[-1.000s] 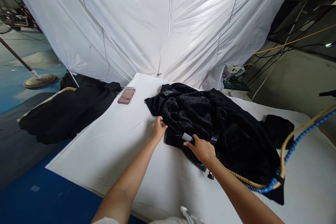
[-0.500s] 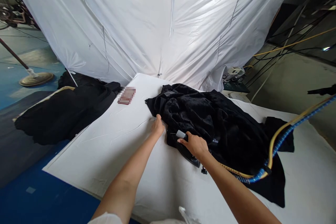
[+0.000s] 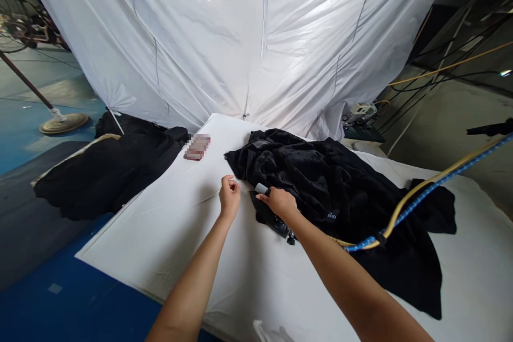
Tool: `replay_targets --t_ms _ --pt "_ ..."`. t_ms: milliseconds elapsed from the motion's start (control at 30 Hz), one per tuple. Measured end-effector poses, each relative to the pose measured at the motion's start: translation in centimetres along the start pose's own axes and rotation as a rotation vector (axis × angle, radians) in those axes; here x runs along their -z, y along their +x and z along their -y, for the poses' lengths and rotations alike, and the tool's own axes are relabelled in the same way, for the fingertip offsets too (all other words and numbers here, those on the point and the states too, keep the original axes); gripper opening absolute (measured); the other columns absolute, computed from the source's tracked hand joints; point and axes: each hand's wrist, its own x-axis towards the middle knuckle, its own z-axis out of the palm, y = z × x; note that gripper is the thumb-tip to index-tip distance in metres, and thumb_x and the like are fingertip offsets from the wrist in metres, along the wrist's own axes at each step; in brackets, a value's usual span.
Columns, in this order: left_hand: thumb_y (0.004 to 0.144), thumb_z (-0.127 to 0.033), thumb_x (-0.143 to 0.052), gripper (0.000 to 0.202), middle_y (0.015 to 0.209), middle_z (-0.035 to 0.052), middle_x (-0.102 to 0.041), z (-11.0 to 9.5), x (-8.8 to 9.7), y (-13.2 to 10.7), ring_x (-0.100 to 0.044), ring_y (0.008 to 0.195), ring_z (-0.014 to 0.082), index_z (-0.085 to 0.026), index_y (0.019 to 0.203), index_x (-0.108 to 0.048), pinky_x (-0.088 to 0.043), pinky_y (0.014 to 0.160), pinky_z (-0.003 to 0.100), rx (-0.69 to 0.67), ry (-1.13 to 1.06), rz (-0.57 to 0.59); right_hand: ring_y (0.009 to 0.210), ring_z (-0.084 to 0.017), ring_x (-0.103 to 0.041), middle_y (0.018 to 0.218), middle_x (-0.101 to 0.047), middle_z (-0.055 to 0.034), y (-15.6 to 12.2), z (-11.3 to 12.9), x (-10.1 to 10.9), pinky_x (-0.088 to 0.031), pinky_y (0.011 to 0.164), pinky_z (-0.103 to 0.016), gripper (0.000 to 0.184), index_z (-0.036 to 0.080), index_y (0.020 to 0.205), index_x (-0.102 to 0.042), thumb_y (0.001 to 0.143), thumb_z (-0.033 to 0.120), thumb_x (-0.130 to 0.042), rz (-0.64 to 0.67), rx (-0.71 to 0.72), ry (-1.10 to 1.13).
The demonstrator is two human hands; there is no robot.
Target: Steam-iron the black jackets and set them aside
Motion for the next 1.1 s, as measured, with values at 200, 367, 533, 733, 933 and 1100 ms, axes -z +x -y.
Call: replay_targets --t_ms 200,367,533,733,933,1100 --pt "0.074 -0.011 -0.046 0.028 0.076 -0.0019 -0.058 -1.7 1.0 -0.4 -0.056 0.073 0.0108 -0.022 0.100 -0.044 -0.043 0.073 0.022 0.070 0.101 0.031 0.096 -0.028 -0.058 0.104 -0.063 -0.0116 -0.2 1.0 0.4 -0.044 0.073 -0.036 0.067 0.022 0.104 -0.059 0.070 0.074 -0.035 0.007 -0.024 0.043" --pt "0.074 -0.011 -0.045 0.027 0.076 -0.0021 -0.057 -1.7 1.2 -1.7 -0.055 0.072 0.0106 -0.022 0.098 -0.043 -0.043 0.071 0.021 0.051 0.131 0.069 0.097 -0.028 -0.057 0.105 -0.062 -0.0129 -1.3 -1.1 0.3 -0.044 0.075 -0.037 0.066 0.021 0.106 -0.059 0.071 0.072 -0.036 -0.002 -0.107 0.082" --pt "0.073 -0.010 -0.045 0.027 0.073 -0.0030 -0.055 -1.0 0.9 -2.9 -0.054 0.070 0.0100 -0.022 0.097 -0.043 -0.043 0.071 0.021 0.006 0.088 0.109 0.097 -0.029 -0.057 0.103 -0.062 -0.0127 -2.9 -3.9 0.0 -0.044 0.074 -0.038 0.067 0.021 0.105 -0.060 0.070 0.074 -0.035 -0.001 -0.184 0.101" --pt "0.074 -0.010 -0.044 0.027 0.076 -0.0022 -0.056 -1.5 0.1 -3.1 -0.055 0.072 0.0106 -0.022 0.098 -0.045 -0.043 0.072 0.022 -0.018 0.123 0.144 0.096 -0.029 -0.058 0.101 -0.063 -0.0133 -4.5 -5.6 -0.3 -0.045 0.073 -0.039 0.068 0.020 0.104 -0.060 0.071 0.074 -0.035 -0.011 -0.254 0.113" --pt "0.075 -0.011 -0.046 0.019 0.079 -0.0013 -0.062 0.1 -1.0 -3.5 -0.058 0.075 0.0125 -0.023 0.089 -0.051 -0.041 0.069 0.022 0.050 0.352 0.326 0.096 -0.031 -0.058 0.099 -0.063 -0.0131 -6.3 -7.9 -0.8 -0.045 0.073 -0.040 0.065 0.019 0.102 -0.060 0.072 0.072 -0.036 -0.004 -0.302 0.106" --pt "0.074 -0.015 -0.053 0.010 0.081 0.0014 -0.064 1.5 -3.0 -3.3 -0.059 0.079 0.0173 -0.022 0.081 -0.053 -0.040 0.069 0.027 0.180 0.529 0.519 0.095 -0.031 -0.058 0.098 -0.064 -0.0123 -7.9 -10.0 -1.4 -0.045 0.074 -0.039 0.064 0.019 0.101 -0.059 0.073 0.071 -0.035 -0.019 -0.258 0.081"
